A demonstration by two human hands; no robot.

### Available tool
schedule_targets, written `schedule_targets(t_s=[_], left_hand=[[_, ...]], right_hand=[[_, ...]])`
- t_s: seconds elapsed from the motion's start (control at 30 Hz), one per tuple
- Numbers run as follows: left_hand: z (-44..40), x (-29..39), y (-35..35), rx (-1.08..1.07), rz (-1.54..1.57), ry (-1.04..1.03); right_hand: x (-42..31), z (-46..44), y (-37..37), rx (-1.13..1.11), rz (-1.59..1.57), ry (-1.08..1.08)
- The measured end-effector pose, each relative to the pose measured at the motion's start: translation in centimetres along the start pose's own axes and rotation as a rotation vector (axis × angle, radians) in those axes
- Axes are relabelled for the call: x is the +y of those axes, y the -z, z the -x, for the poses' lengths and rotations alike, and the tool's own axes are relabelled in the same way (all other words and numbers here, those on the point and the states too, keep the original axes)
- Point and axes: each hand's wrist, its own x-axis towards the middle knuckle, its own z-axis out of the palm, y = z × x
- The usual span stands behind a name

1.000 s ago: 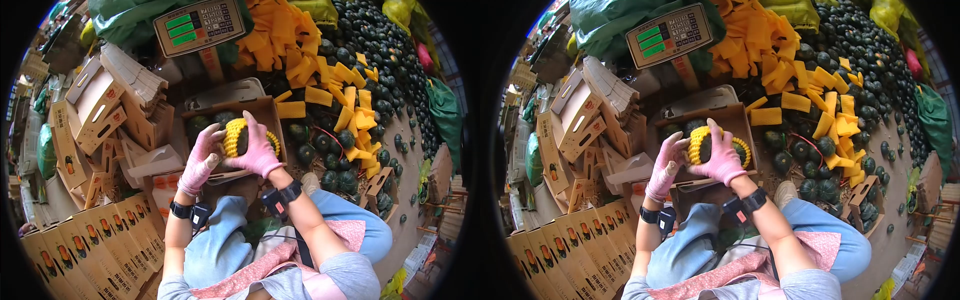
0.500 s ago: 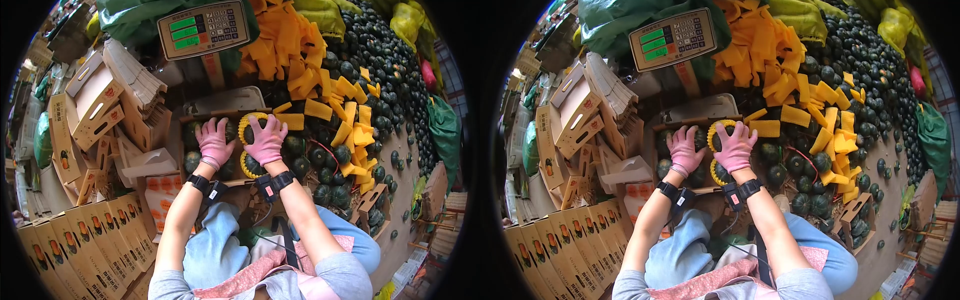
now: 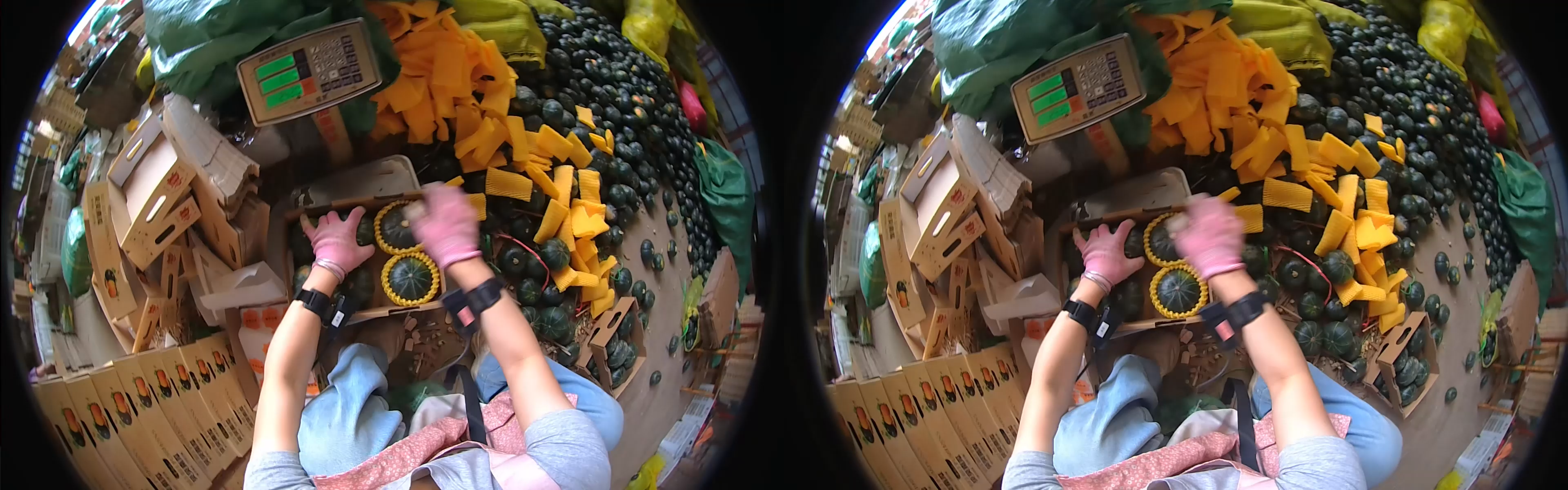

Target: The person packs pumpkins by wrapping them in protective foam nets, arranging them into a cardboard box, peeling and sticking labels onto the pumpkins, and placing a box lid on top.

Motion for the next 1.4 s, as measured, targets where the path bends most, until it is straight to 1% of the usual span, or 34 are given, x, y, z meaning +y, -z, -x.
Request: schedule_targets(t_s=[0.03,0.07,0.1,0.17,0.2,0.23,0.27,0.3,0.37,0.4,0.43,0.5,0.57,0.63,0.7,0.73,0.77,0.8,0.83,0.87,0.9,0.93,0.97,1.0,1.03,1.07,1.13,1.17,1.2,1.23,1.3,1.33,1.37,1.4], left_hand=[[0.3,-0.2,0.1,0.011,0.024,-0.01],[0.6,0.0,0.3,0.062,0.06,-0.002],[0.9,0.0,0.4,0.174,0.104,-0.031],[1.9,0.4,0.8,0.4,0.195,-0.095],[2.5,1.1,1.9,0.496,0.373,-0.208],[2.7,1.5,2.6,0.455,0.537,-0.339],[2.8,2.2,2.7,0.467,0.553,-0.458],[3.0,3.1,2.7,0.473,0.565,-0.581],[2.9,4.5,2.6,0.428,0.528,-0.722],[2.6,4.7,1.4,0.334,0.478,-0.718],[2.7,4.7,0.5,0.246,0.475,-0.701],[2.9,4.5,-0.4,0.327,0.529,-0.771],[4.3,5.0,1.0,0.458,0.529,-0.805],[5.8,5.8,2.1,0.373,0.706,-0.93],[7.7,6.4,2.3,0.305,0.758,-0.921],[8.3,6.4,1.8,0.305,0.765,-0.935],[9.0,6.2,1.7,0.215,0.765,-0.906],[9.3,5.9,1.9,0.158,0.786,-0.894],[9.6,5.6,2.4,0.099,0.807,-0.879],[9.7,5.4,3.1,0.081,0.94,-0.919],[9.6,5.2,2.3,0.051,1.071,-0.899],[9.5,5.0,1.6,0.076,1.096,-0.859],[9.4,4.8,1.0,0.1,1.119,-0.819],[9.2,4.4,1.1,0.096,1.147,-0.844],[9.3,4.0,1.3,0.101,1.133,-0.746],[9.5,3.6,1.7,0.105,1.12,-0.646],[9.9,3.1,2.5,0.138,1.053,-0.474],[9.6,3.2,1.9,0.169,1.11,-0.433],[9.4,2.7,1.6,0.027,1.245,-0.355],[9.2,2.1,1.2,-0.118,1.374,-0.275],[9.1,1.2,0.8,-0.346,1.939,-0.099],[8.8,1.0,1.5,-0.434,2.203,-0.096],[8.9,0.8,2.7,-0.466,2.256,0.011],[8.5,-0.3,2.6,-0.521,2.157,-0.083]], right_hand=[[4.5,-0.9,-1.9,0.173,0.238,-0.101],[7.4,-1.8,-2.2,0.142,0.281,-0.213],[9.9,-2.5,-2.5,0.114,0.325,-0.333],[14.3,-2.9,-4.0,0.103,0.461,-0.18],[15.2,-3.0,-3.9,0.086,0.525,-0.128],[15.7,-3.0,-4.0,0.069,0.585,-0.076],[16.0,-2.8,-4.3,0.052,0.639,-0.027],[16.0,-2.6,-4.1,0.029,0.579,-0.017],[15.5,-2.2,-3.0,-0.007,0.465,-0.004],[15.3,-1.7,-2.8,-0.026,0.306,-0.057],[13.9,0.0,-1.8,0.092,0.092,-0.107],[12.1,3.5,-0.2,0.253,-0.181,-0.138],[8.5,7.4,1.8,0.357,-0.392,-0.259],[6.0,10.5,1.3,0.313,-0.794,-0.342],[3.0,13.1,1.2,0.188,-1.044,-0.329],[0.6,13.6,2.4,0.133,-1.203,-0.348],[-1.1,14.2,3.3,0.073,-1.36,-0.368],[-0.8,15.2,3.5,0.013,-1.379,-0.228],[-0.7,15.7,3.4,-0.071,-1.391,-0.238],[-1.4,15.8,2.9,-0.053,-1.49,-0.14],[-2.0,15.8,2.2,-0.035,-1.586,-0.04],[-1.6,15.6,1.7,-0.112,-1.53,-0.083],[-1.8,15.3,1.7,-0.072,-1.377,-0.156],[-1.6,14.9,1.4,-0.011,-1.283,-0.145],[-1.4,14.5,0.9,0.049,-1.188,-0.133],[-1.7,14.1,0.5,0.238,-1.211,-0.136],[-1.4,13.3,-0.3,0.353,-1.163,-0.104],[-1.7,13.0,-0.5,0.402,-1.111,-0.066],[-2.5,13.0,-0.3,0.303,-1.144,-0.105],[-4.0,12.7,0.1,0.306,-1.105,-0.178],[-2.2,11.9,-0.6,0.269,-0.496,0.036],[-1.7,11.7,-0.2,0.1,-0.619,-0.016],[-1.1,11.3,-0.2,-0.219,-1.267,-0.349],[-0.6,11.3,-0.3,-0.333,-1.646,-0.378]])
